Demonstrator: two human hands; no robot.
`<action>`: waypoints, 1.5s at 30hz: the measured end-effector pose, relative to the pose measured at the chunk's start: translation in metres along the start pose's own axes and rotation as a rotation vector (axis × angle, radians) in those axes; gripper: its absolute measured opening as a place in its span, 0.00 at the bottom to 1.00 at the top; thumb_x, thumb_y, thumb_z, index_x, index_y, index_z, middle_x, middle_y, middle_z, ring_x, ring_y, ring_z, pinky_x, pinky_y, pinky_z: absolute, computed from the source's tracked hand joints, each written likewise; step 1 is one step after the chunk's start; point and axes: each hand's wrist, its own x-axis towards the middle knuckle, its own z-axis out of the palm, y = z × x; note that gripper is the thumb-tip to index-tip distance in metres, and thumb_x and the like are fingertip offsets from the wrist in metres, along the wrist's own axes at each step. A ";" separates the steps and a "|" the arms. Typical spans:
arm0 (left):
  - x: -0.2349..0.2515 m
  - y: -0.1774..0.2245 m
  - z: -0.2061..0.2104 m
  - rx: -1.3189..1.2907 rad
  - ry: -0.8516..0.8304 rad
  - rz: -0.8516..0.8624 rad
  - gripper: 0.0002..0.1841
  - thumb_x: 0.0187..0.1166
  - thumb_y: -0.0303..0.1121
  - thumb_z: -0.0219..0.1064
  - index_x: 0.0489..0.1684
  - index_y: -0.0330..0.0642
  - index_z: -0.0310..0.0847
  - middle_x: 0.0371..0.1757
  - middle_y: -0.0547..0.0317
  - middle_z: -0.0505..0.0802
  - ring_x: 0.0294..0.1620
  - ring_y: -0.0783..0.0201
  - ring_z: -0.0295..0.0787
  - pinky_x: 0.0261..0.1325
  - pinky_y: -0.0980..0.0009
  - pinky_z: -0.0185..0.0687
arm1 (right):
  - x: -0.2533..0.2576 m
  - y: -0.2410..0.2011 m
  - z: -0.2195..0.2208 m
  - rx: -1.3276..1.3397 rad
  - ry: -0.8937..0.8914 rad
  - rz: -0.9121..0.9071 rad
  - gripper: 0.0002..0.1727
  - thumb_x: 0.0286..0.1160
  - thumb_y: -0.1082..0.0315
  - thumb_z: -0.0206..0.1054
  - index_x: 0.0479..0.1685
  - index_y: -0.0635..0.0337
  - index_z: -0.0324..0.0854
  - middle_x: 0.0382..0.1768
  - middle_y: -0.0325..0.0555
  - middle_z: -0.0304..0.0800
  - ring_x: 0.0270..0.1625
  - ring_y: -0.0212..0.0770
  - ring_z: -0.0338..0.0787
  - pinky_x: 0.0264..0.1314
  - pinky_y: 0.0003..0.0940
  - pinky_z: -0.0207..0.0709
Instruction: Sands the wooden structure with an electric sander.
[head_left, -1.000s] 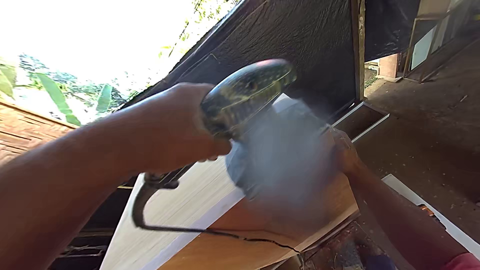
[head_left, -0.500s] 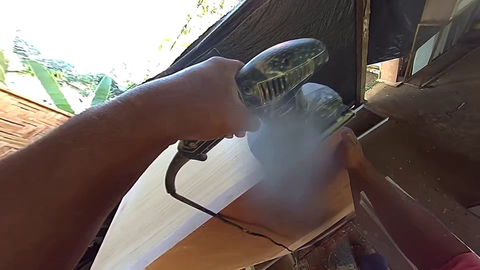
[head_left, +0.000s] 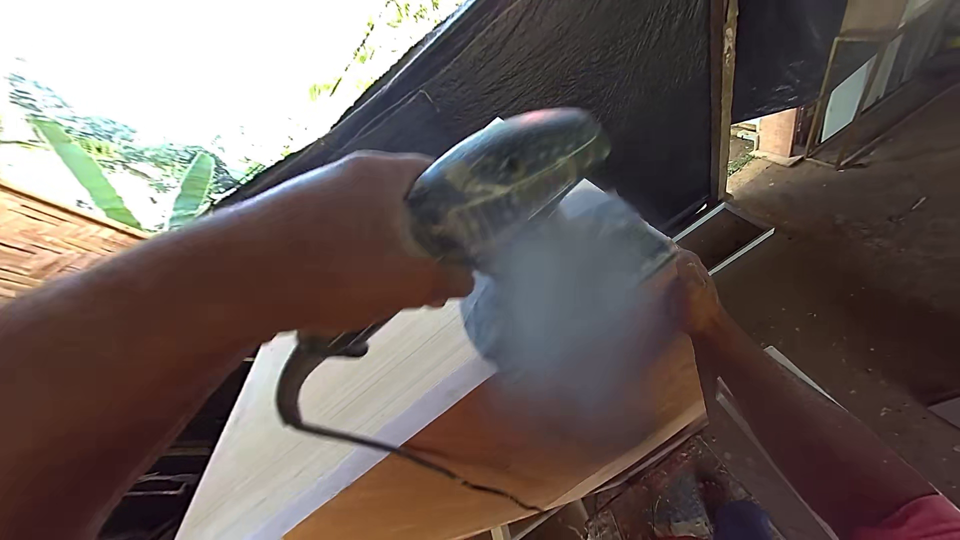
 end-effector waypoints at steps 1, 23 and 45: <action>0.009 0.009 0.001 0.000 0.010 -0.003 0.20 0.56 0.30 0.85 0.45 0.53 0.82 0.24 0.63 0.92 0.20 0.67 0.89 0.23 0.66 0.89 | 0.000 0.001 -0.001 0.014 0.009 0.005 0.32 0.91 0.58 0.28 0.53 0.54 0.84 0.40 0.29 0.89 0.45 0.17 0.86 0.53 0.22 0.82; 0.007 -0.005 0.005 -0.018 0.031 -0.047 0.19 0.60 0.27 0.85 0.46 0.50 0.82 0.26 0.60 0.92 0.21 0.64 0.90 0.26 0.64 0.90 | -0.005 -0.007 0.002 0.036 0.022 0.084 0.30 0.92 0.57 0.28 0.50 0.47 0.83 0.35 0.26 0.87 0.40 0.17 0.85 0.45 0.22 0.82; 0.040 0.009 0.007 -0.064 0.061 0.017 0.21 0.58 0.26 0.84 0.49 0.47 0.81 0.28 0.57 0.94 0.20 0.64 0.91 0.22 0.67 0.90 | 0.004 -0.022 -0.012 0.018 -0.078 0.165 0.27 0.93 0.60 0.30 0.59 0.47 0.80 0.41 0.25 0.88 0.46 0.17 0.87 0.53 0.22 0.83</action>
